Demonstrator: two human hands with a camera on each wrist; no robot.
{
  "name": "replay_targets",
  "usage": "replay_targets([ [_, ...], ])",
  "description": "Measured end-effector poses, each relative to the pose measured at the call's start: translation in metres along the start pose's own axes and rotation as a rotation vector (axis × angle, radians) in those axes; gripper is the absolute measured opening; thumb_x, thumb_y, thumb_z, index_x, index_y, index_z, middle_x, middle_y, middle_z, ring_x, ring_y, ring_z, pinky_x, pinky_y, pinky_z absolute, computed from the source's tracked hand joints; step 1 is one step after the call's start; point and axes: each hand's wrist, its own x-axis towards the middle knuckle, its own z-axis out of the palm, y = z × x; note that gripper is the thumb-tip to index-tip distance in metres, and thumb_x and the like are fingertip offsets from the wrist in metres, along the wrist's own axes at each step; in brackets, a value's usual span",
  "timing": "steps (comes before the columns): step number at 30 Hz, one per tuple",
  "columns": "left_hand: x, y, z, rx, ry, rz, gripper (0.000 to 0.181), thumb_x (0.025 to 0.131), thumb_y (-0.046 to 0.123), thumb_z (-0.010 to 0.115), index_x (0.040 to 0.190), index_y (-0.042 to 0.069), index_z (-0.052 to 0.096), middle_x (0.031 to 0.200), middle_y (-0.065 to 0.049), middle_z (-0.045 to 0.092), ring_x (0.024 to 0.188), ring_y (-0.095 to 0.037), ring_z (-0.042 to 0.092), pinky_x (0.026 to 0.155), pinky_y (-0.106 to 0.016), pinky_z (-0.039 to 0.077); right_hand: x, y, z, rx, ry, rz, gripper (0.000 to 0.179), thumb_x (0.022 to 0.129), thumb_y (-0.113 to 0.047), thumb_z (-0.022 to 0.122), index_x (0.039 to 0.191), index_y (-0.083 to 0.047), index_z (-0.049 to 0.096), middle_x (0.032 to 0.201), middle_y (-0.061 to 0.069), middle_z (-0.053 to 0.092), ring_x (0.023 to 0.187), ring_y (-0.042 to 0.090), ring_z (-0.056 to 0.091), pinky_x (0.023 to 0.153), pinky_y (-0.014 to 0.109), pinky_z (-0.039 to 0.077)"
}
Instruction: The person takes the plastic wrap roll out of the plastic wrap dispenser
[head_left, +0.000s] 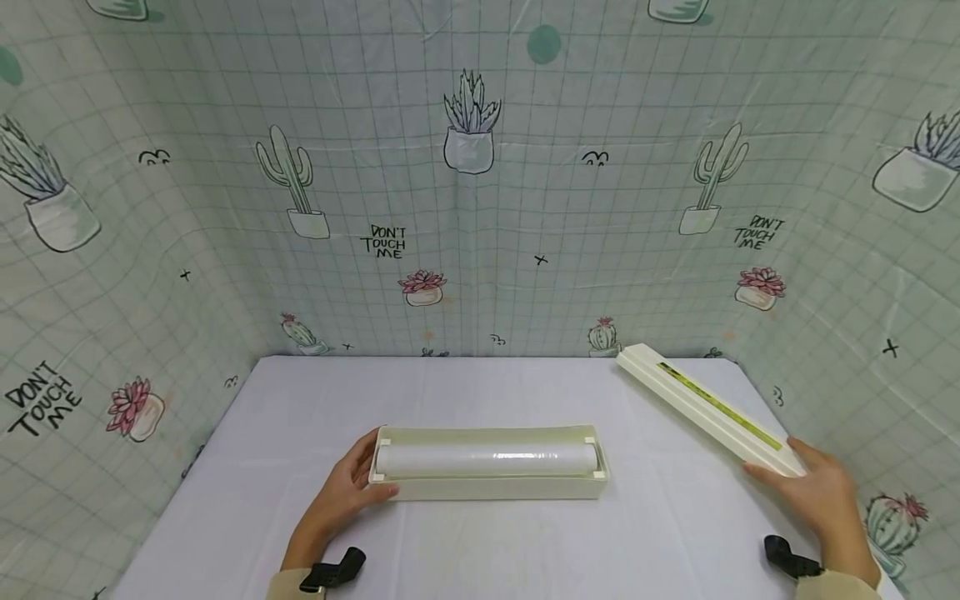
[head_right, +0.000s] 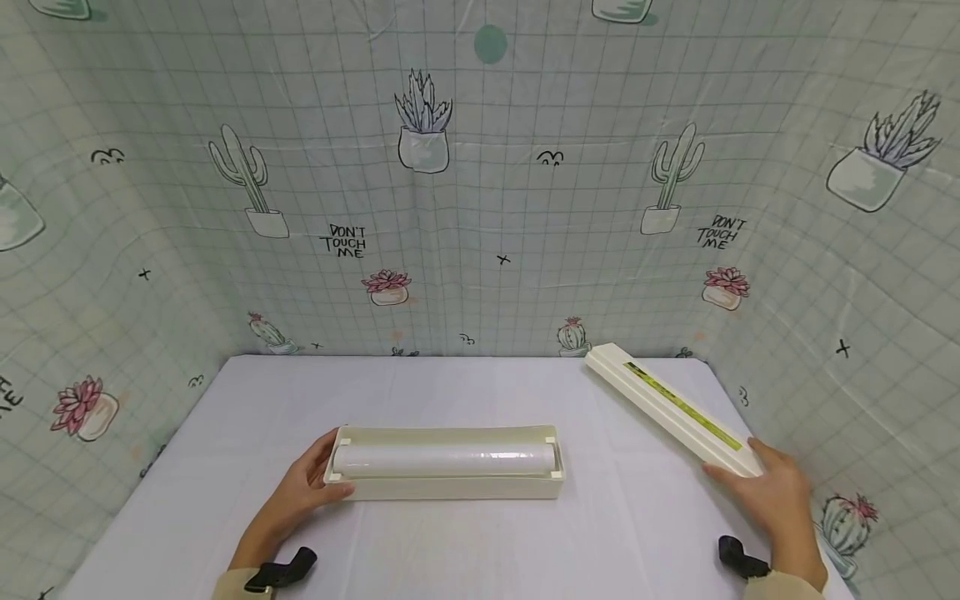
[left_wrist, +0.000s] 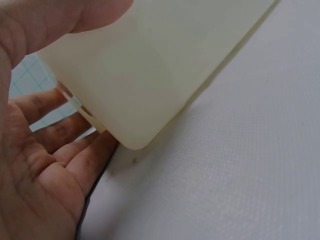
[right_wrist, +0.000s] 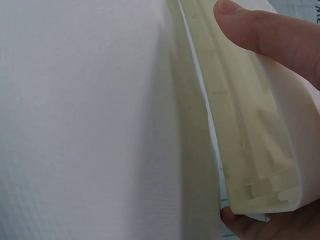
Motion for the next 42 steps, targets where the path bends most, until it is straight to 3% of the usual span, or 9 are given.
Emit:
replay_targets([
  [3,0.0,0.0,0.0,0.003,0.0,-0.004,0.095,0.084,0.007,0.083,0.161,0.005,0.028,0.163,-0.021,0.035,0.148,-0.02,0.038,0.104,-0.01,0.042,-0.001,0.001,0.001,-0.004,0.009,0.001,0.103,0.085,-0.048,0.08,0.151,0.015,0.032,0.145,0.05,0.033,0.131,0.066,0.034,0.106,0.074,0.032],
  [11,0.0,-0.002,0.0,0.001,-0.004,0.003,0.094,0.084,0.007,0.082,0.161,0.006,0.028,0.164,-0.02,0.034,0.136,0.007,0.044,0.105,-0.009,0.042,0.0,0.004,0.006,-0.006,0.043,-0.002,0.1,0.084,-0.046,0.082,0.15,0.014,0.036,0.144,0.049,0.036,0.13,0.065,0.036,0.106,0.073,0.033],
  [19,0.002,-0.003,0.0,-0.014,-0.021,0.046,0.093,0.085,0.006,0.081,0.161,0.003,0.028,0.164,-0.023,0.033,0.132,0.013,0.044,0.106,-0.009,0.04,0.001,0.007,0.007,-0.032,0.023,-0.033,0.099,0.087,-0.046,0.079,0.151,0.015,0.033,0.145,0.049,0.033,0.131,0.066,0.033,0.106,0.074,0.031],
  [24,0.0,-0.004,-0.001,-0.013,-0.026,0.033,0.094,0.085,0.006,0.081,0.161,0.005,0.027,0.164,-0.022,0.032,0.134,0.011,0.043,0.106,-0.009,0.04,0.001,0.007,0.007,-0.071,0.0,-0.086,0.094,0.088,-0.044,0.076,0.148,0.017,0.036,0.142,0.05,0.035,0.126,0.066,0.036,0.103,0.074,0.033],
  [31,-0.001,-0.004,-0.003,0.001,-0.02,0.025,0.093,0.086,0.008,0.082,0.161,0.006,0.027,0.166,-0.019,0.031,0.144,-0.004,0.04,0.107,-0.009,0.04,0.001,0.004,0.01,-0.114,-0.021,-0.087,0.098,0.081,-0.041,0.083,0.147,0.016,0.037,0.139,0.048,0.038,0.125,0.064,0.036,0.101,0.073,0.032],
  [38,0.001,-0.005,-0.003,-0.01,-0.021,0.03,0.094,0.085,0.006,0.082,0.161,0.005,0.027,0.165,-0.02,0.032,0.136,0.008,0.043,0.106,-0.009,0.04,0.002,0.005,0.014,-0.141,-0.007,-0.093,0.1,0.079,-0.045,0.084,0.146,0.013,0.038,0.135,0.048,0.039,0.12,0.062,0.038,0.095,0.07,0.029],
  [42,0.0,-0.004,-0.003,-0.008,-0.017,0.021,0.095,0.085,0.006,0.082,0.161,0.004,0.026,0.165,-0.021,0.032,0.146,-0.011,0.041,0.106,-0.009,0.04,0.003,0.005,0.015,-0.149,-0.043,-0.092,0.101,0.081,-0.048,0.082,0.146,0.012,0.034,0.134,0.05,0.035,0.119,0.064,0.034,0.093,0.071,0.026],
])
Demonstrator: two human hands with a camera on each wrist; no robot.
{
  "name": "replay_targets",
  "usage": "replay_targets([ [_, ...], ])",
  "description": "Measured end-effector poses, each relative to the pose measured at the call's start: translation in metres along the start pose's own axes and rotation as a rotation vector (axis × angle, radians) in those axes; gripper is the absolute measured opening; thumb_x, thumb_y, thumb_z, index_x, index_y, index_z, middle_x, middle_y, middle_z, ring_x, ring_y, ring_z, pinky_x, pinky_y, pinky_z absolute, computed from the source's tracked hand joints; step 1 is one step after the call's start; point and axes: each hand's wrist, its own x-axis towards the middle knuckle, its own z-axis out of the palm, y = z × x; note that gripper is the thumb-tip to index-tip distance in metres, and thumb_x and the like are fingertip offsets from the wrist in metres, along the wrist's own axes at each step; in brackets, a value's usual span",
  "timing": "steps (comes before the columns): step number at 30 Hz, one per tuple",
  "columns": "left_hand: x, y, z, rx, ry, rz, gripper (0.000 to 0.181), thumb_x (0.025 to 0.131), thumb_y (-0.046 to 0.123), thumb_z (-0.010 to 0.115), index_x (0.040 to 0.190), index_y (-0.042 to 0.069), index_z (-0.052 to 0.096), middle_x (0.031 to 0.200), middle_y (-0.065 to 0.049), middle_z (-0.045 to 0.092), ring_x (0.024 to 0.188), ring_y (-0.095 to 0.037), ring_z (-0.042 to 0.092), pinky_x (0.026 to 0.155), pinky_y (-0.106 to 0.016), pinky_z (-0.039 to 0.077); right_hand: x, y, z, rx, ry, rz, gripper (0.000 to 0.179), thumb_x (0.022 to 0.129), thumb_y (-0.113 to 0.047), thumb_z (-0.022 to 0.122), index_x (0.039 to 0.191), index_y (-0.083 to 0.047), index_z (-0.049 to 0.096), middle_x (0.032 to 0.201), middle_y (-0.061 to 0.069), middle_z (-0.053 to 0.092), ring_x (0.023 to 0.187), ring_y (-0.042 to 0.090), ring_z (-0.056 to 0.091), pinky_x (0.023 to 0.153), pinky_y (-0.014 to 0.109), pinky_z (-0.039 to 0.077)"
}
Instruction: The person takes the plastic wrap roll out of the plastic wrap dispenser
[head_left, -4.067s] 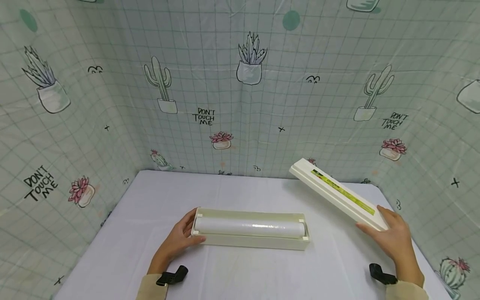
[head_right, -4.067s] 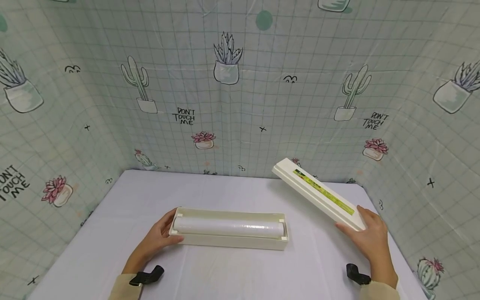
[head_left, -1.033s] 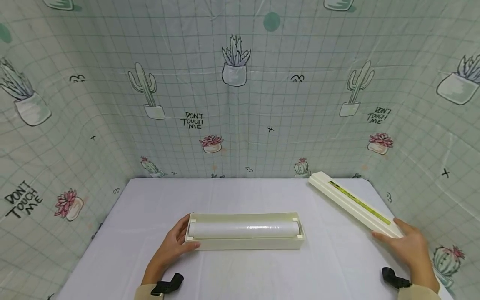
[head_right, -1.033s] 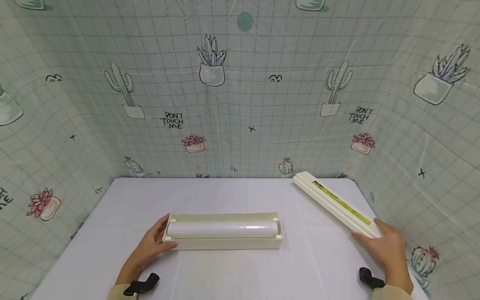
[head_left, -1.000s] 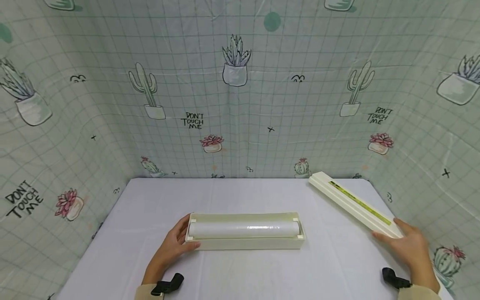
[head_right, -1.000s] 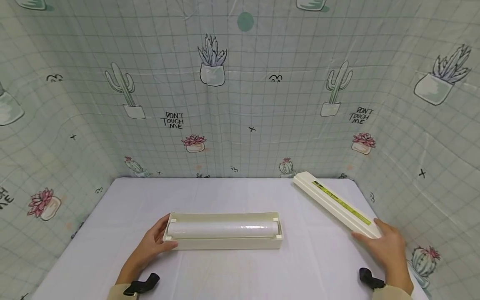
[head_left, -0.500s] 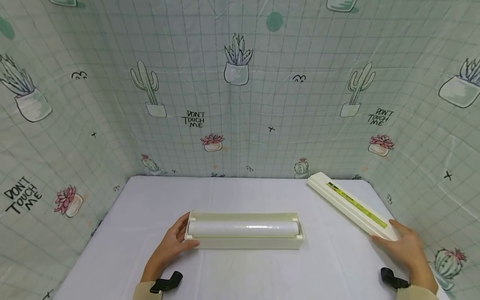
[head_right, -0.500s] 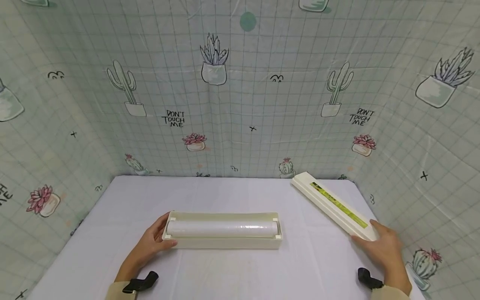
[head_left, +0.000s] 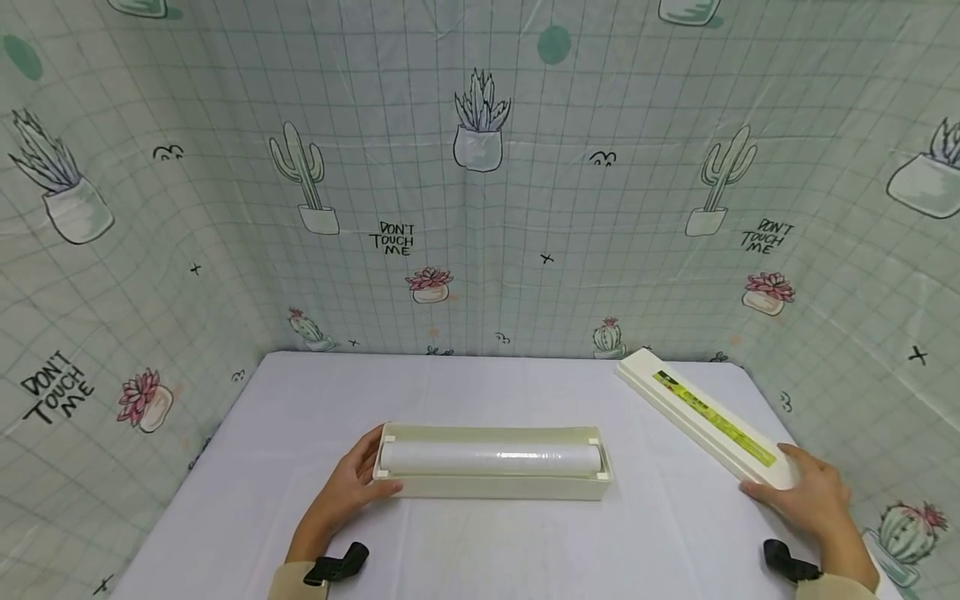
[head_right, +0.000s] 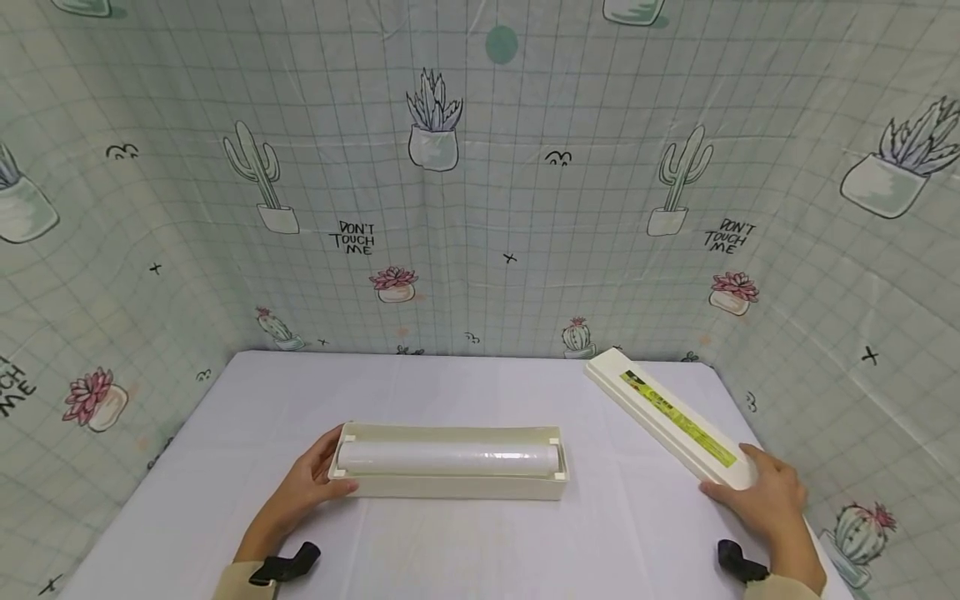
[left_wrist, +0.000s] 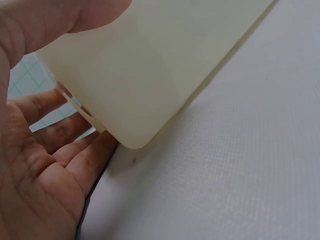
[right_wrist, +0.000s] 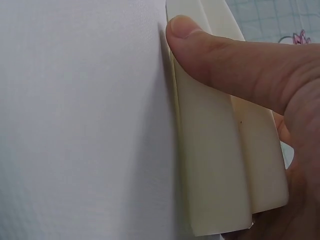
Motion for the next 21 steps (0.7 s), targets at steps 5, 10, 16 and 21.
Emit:
replay_targets([
  [5,0.0002,0.0006,0.0009,-0.005,-0.004,0.007,0.094,0.085,0.005,0.081,0.161,0.003,0.026,0.164,-0.022,0.031,0.138,0.003,0.045,0.105,-0.009,0.041,0.0016,0.0019,0.0008,0.013,-0.06,0.05,0.106,0.082,-0.051,0.081,0.149,0.011,0.026,0.137,0.053,0.025,0.122,0.066,0.026,0.096,0.073,0.022],
  [10,0.0007,-0.0004,-0.0002,-0.005,-0.009,0.042,0.095,0.085,0.004,0.081,0.161,0.001,0.025,0.163,-0.025,0.032,0.13,0.015,0.045,0.105,-0.009,0.041,0.0047,0.0012,0.0006,0.03,-0.06,0.059,0.108,0.082,-0.052,0.081,0.15,0.011,0.025,0.138,0.051,0.025,0.123,0.066,0.025,0.096,0.073,0.021],
  [16,0.0024,-0.0012,-0.0024,0.007,-0.006,0.027,0.095,0.084,0.006,0.082,0.161,0.003,0.027,0.164,-0.023,0.032,0.13,0.014,0.045,0.105,-0.009,0.04,0.0038,0.0016,0.0007,0.009,-0.071,0.059,0.108,0.082,-0.052,0.08,0.149,0.012,0.024,0.136,0.05,0.028,0.121,0.065,0.027,0.095,0.073,0.022],
  [21,0.0018,-0.0012,-0.0008,-0.014,-0.017,0.023,0.099,0.084,0.004,0.082,0.164,0.007,0.023,0.164,-0.023,0.031,0.13,0.013,0.045,0.105,-0.009,0.041,0.002,0.0046,0.0006,0.002,-0.07,0.049,0.109,0.084,-0.054,0.078,0.151,0.012,0.023,0.137,0.049,0.028,0.121,0.066,0.027,0.096,0.073,0.022],
])
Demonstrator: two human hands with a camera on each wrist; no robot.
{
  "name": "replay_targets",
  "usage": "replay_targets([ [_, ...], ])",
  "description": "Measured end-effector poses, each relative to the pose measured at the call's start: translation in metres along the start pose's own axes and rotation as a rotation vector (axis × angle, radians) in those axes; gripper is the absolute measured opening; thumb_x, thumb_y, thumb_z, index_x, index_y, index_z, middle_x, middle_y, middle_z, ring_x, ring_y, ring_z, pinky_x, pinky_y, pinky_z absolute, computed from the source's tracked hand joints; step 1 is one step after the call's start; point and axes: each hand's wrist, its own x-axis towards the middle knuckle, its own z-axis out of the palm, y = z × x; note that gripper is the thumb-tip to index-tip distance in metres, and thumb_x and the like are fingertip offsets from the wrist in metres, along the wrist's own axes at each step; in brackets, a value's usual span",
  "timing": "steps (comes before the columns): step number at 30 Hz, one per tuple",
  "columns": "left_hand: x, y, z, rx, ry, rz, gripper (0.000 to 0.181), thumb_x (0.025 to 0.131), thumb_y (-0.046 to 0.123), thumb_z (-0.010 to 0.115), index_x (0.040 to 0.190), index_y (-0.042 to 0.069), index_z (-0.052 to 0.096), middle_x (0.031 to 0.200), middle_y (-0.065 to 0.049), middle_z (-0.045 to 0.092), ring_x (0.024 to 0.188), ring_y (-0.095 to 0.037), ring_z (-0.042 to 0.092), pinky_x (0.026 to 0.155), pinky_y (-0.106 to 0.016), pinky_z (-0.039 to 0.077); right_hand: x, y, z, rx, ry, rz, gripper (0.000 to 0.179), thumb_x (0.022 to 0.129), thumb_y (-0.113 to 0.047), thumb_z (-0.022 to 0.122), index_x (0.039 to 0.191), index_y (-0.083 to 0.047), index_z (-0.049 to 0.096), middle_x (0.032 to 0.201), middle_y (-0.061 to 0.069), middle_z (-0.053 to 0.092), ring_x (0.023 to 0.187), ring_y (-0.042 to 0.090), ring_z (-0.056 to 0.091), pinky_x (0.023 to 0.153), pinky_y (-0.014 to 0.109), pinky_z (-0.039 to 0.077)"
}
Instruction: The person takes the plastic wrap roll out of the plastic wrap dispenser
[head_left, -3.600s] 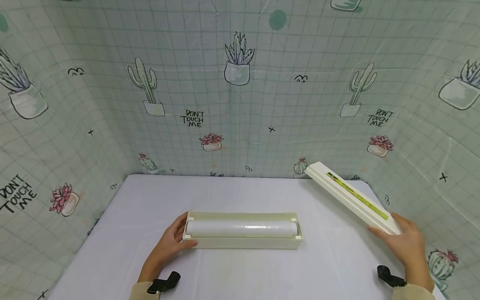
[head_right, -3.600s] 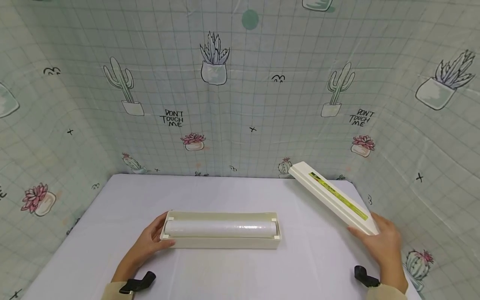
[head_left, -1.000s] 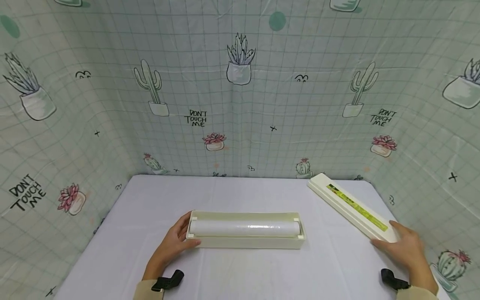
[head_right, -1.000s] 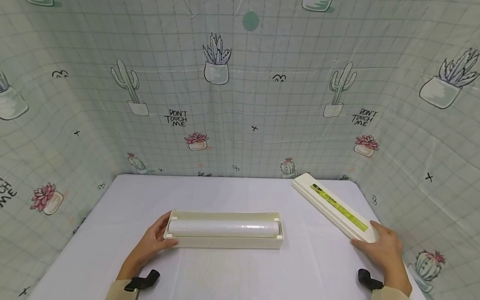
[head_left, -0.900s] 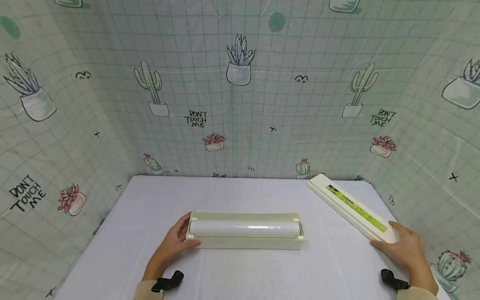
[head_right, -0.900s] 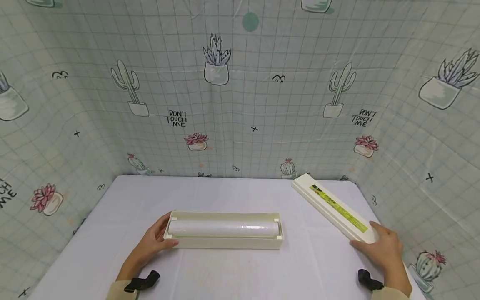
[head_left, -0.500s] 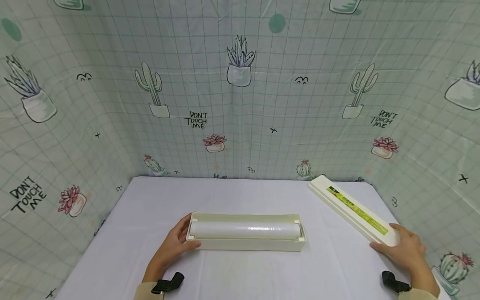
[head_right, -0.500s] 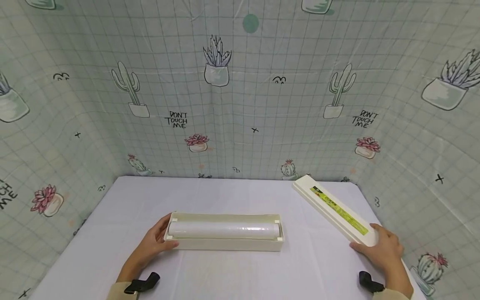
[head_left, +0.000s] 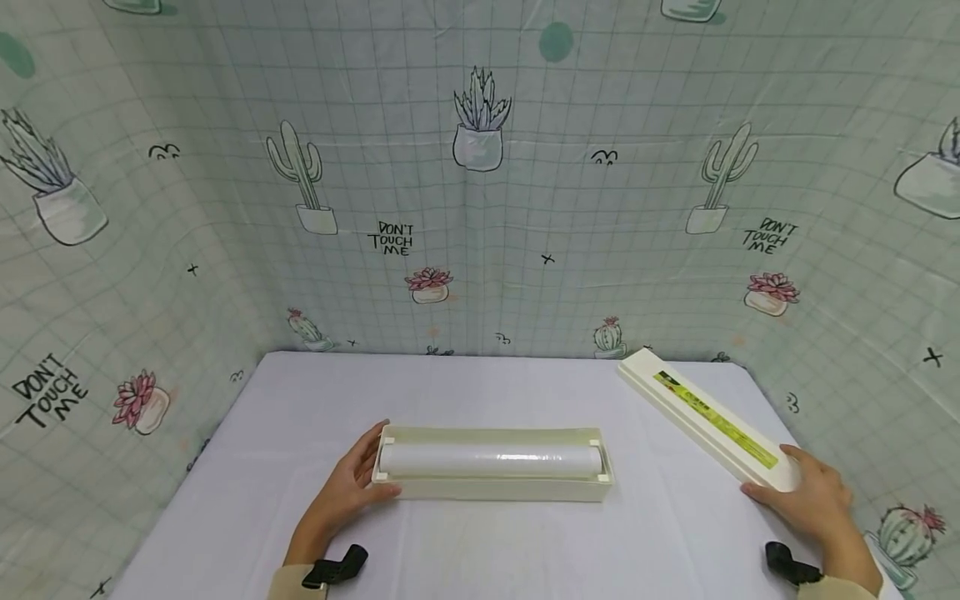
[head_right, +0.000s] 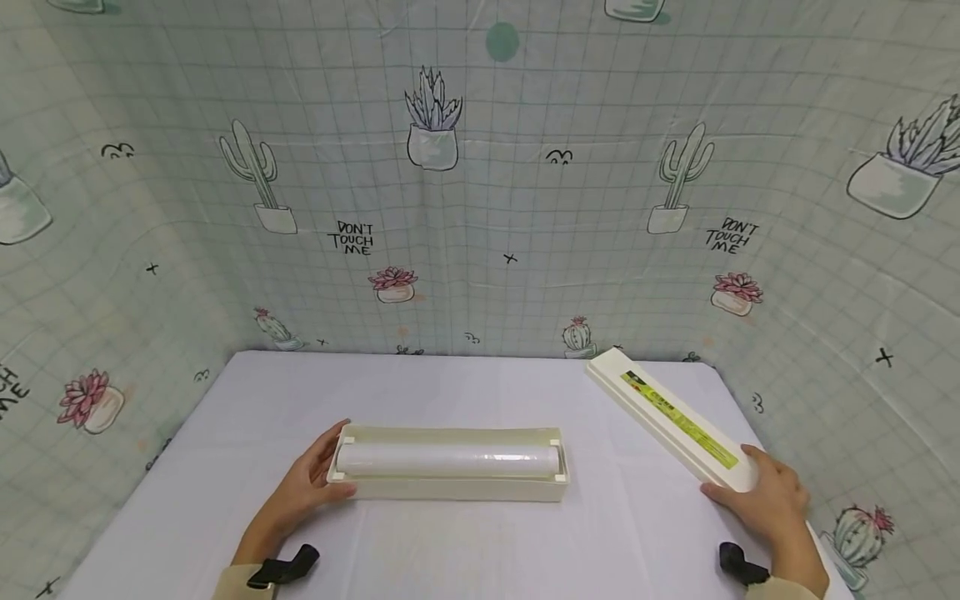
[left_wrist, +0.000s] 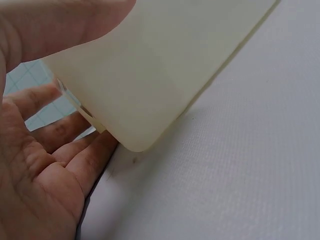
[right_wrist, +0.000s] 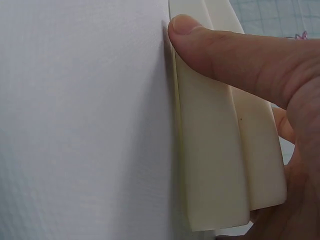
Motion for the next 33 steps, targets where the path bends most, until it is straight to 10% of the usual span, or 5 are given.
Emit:
replay_targets([
  [15,-0.002,-0.003,-0.005,0.002,-0.066,0.166,0.07,0.108,0.016,0.051,0.166,0.006,0.013,0.163,-0.035,0.022,0.138,0.011,0.039,0.108,-0.01,0.037,0.006,-0.02,-0.017,-0.004,-0.049,0.069,0.114,0.09,-0.071,0.061,0.159,0.006,0.012,0.148,0.05,0.016,0.129,0.072,0.02,0.092,0.086,0.026],
  [26,-0.005,-0.001,-0.002,-0.011,-0.062,0.136,0.073,0.104,0.01,0.054,0.164,0.001,0.014,0.16,-0.038,0.027,0.134,0.01,0.045,0.105,-0.013,0.042,0.008,-0.043,-0.014,0.027,-0.067,0.066,0.123,0.087,-0.068,0.067,0.16,0.006,0.0,0.152,0.051,0.011,0.135,0.077,0.005,0.095,0.096,0.001],
  [33,-0.004,0.002,-0.001,-0.033,-0.057,0.073,0.075,0.103,0.01,0.056,0.166,0.007,0.014,0.164,-0.03,0.025,0.137,0.01,0.042,0.106,-0.012,0.04,0.004,-0.057,-0.017,0.009,-0.009,0.01,0.119,0.089,-0.066,0.066,0.161,0.005,0.003,0.148,0.052,0.014,0.132,0.079,0.009,0.093,0.096,0.005],
])
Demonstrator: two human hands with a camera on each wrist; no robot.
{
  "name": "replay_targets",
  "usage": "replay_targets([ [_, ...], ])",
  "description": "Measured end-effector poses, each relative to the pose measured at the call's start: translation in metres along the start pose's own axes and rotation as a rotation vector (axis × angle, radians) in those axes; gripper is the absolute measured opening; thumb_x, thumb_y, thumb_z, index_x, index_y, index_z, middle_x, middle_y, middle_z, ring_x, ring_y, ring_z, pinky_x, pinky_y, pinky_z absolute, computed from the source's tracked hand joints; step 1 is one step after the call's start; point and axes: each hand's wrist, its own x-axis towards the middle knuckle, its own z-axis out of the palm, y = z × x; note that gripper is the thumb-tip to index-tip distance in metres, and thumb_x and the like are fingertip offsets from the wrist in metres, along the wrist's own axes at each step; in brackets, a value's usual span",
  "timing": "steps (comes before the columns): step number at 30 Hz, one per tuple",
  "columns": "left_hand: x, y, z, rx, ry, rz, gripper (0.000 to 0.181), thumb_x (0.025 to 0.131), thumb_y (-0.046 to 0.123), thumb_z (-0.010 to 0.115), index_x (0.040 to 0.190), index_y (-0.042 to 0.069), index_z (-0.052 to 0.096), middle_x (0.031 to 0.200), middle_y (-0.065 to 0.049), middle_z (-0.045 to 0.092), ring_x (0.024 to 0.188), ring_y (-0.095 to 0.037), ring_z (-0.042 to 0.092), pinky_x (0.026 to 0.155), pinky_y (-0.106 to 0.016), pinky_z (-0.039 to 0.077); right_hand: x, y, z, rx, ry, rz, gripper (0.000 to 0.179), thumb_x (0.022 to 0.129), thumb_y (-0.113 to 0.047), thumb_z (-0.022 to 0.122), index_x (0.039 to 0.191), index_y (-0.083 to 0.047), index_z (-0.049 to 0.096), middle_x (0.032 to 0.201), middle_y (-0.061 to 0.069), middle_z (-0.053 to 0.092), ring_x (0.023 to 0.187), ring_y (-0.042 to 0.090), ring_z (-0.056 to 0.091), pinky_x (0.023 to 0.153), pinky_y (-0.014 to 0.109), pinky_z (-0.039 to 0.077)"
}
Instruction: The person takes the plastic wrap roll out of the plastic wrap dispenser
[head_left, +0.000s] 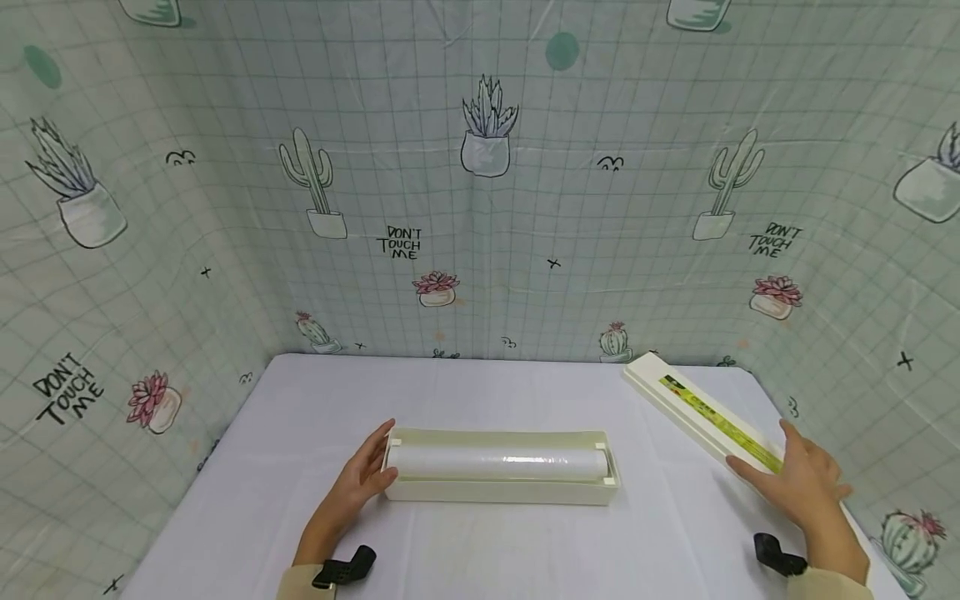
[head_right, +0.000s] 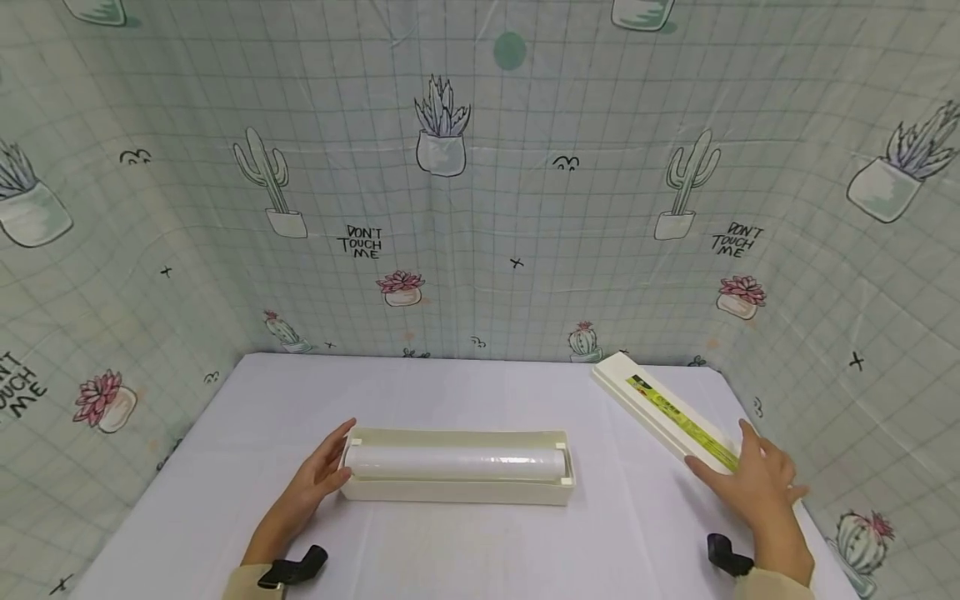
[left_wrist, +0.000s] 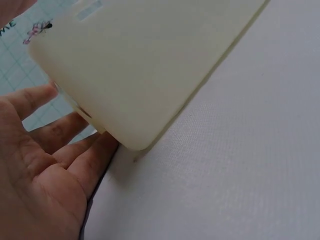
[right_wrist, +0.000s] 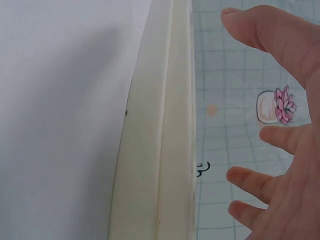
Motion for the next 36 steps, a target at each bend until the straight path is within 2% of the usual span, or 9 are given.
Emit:
replay_targets([
  [2,0.001,0.0,0.0,0.004,0.011,-0.017,0.075,0.103,0.01,0.057,0.166,0.009,0.015,0.164,-0.028,0.027,0.136,0.009,0.042,0.106,-0.011,0.04,-0.001,-0.006,-0.001,-0.004,0.028,-0.02,0.118,0.089,-0.065,0.067,0.161,0.005,0.004,0.148,0.052,0.016,0.131,0.078,0.012,0.094,0.096,0.008],
  [6,0.001,0.0,-0.001,0.027,0.02,-0.008,0.078,0.101,0.01,0.058,0.165,0.006,0.015,0.162,-0.03,0.031,0.136,0.004,0.045,0.105,-0.013,0.042,-0.002,-0.015,-0.003,-0.011,0.092,-0.071,0.116,0.088,-0.062,0.069,0.161,0.006,0.01,0.148,0.05,0.023,0.13,0.074,0.02,0.094,0.09,0.018],
  [10,0.0,-0.002,-0.001,0.007,0.026,0.003,0.083,0.097,0.009,0.062,0.164,0.003,0.015,0.16,-0.033,0.031,0.133,0.006,0.048,0.103,-0.014,0.044,-0.004,-0.021,-0.003,-0.035,0.138,-0.123,0.114,0.087,-0.061,0.071,0.16,0.005,0.015,0.146,0.049,0.029,0.127,0.071,0.027,0.088,0.081,0.027],
  [13,-0.002,-0.004,-0.001,-0.028,0.025,0.007,0.088,0.094,0.007,0.067,0.164,0.002,0.014,0.159,-0.034,0.03,0.131,0.008,0.05,0.104,-0.013,0.044,-0.005,-0.025,-0.001,-0.033,0.153,-0.145,0.113,0.087,-0.06,0.072,0.161,0.005,0.015,0.146,0.048,0.03,0.127,0.069,0.028,0.089,0.078,0.028],
  [18,-0.003,-0.004,-0.001,-0.053,0.01,0.01,0.095,0.09,0.006,0.073,0.164,0.002,0.013,0.158,-0.036,0.029,0.13,0.007,0.051,0.105,-0.012,0.044,-0.007,-0.032,0.003,0.019,0.15,-0.202,0.11,0.09,-0.052,0.071,0.16,0.008,0.011,0.147,0.048,0.028,0.132,0.066,0.023,0.105,0.078,0.018],
  [21,-0.003,-0.002,-0.001,-0.038,0.017,0.0,0.099,0.088,0.007,0.076,0.164,0.003,0.014,0.159,-0.035,0.03,0.131,0.007,0.05,0.105,-0.012,0.044,-0.007,-0.036,0.005,0.07,0.148,-0.251,0.107,0.091,-0.047,0.071,0.16,0.009,0.01,0.148,0.049,0.027,0.134,0.066,0.022,0.107,0.079,0.014],
  [24,-0.003,-0.001,0.0,-0.012,0.029,-0.017,0.101,0.086,0.006,0.079,0.165,0.005,0.016,0.162,-0.032,0.029,0.133,0.007,0.047,0.105,-0.012,0.043,-0.008,-0.041,0.008,0.115,0.136,-0.271,0.106,0.092,-0.045,0.072,0.161,0.007,0.011,0.149,0.048,0.028,0.135,0.066,0.023,0.104,0.079,0.018],
  [30,0.0,0.001,0.001,0.003,0.032,-0.06,0.102,0.084,0.004,0.08,0.165,0.008,0.017,0.167,-0.025,0.024,0.136,0.008,0.043,0.106,-0.012,0.043,-0.009,-0.054,0.016,0.137,0.08,-0.244,0.108,0.092,-0.049,0.072,0.163,0.002,0.009,0.151,0.045,0.026,0.132,0.063,0.027,0.095,0.077,0.029],
  [36,0.001,0.0,0.001,0.003,0.04,-0.071,0.104,0.083,0.003,0.082,0.165,0.007,0.019,0.167,-0.024,0.025,0.134,0.011,0.044,0.105,-0.012,0.044,-0.011,-0.066,0.022,0.148,0.044,-0.264,0.109,0.091,-0.05,0.073,0.163,0.001,0.009,0.153,0.044,0.025,0.135,0.061,0.027,0.097,0.076,0.032],
])
